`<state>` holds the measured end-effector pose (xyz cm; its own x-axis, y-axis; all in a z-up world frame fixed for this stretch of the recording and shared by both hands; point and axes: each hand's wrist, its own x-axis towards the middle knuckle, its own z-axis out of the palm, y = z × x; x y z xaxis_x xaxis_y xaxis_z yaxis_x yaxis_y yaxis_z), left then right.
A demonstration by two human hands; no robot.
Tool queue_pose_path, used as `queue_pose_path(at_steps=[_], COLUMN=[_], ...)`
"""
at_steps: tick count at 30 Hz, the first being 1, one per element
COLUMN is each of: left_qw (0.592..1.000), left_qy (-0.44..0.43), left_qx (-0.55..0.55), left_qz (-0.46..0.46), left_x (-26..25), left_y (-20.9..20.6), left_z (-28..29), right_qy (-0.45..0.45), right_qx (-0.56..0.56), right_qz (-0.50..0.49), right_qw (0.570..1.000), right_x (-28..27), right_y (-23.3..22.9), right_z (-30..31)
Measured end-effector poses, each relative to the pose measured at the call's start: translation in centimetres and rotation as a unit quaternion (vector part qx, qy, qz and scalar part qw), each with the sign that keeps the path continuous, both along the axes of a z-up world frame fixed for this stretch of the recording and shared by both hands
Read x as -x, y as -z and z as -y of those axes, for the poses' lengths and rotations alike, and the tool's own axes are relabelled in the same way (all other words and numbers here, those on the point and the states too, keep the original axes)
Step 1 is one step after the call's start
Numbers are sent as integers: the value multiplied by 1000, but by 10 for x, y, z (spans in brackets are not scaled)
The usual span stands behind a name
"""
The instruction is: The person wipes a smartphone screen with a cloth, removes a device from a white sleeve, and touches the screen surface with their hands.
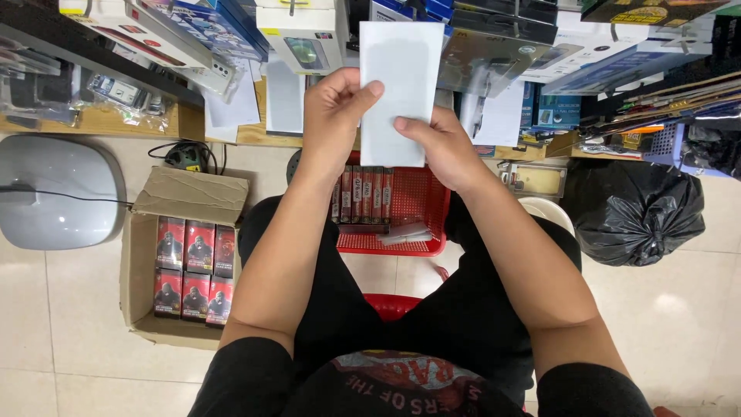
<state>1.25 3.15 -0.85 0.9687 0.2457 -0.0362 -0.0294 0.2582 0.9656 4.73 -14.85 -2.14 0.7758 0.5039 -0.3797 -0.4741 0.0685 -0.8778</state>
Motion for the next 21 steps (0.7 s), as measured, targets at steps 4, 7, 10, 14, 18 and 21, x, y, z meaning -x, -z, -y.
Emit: queue_pose_path(at_steps=[4,7,10,14,18,21], left_qw=[999,999,995,967,950,938], left_qy=[-32,-38,-76,-245,-303,-333], left_qx=[-29,-35,-64,-25,32,83], left_qz=[-8,-16,-11,66,-63,-47], left_x=[-2,-6,-8,-19,-18,-24], left_y=[2,5,3,17,6,14], left_z=[-2,-3,-8,-27,-34,-36], right_qy=[-5,0,-10,-33,-13,51], right_qx=[49,47,63,212,227,240], right_qz=[81,133,120,55,-10,-59], right_qw=[996,990,991,975,974,968], right_x=[0,-5,-8,-5,-1,-9], right_y=[-3,12,25,76,160,194], right_z=[-4,-5,-10,-26,-41,-56])
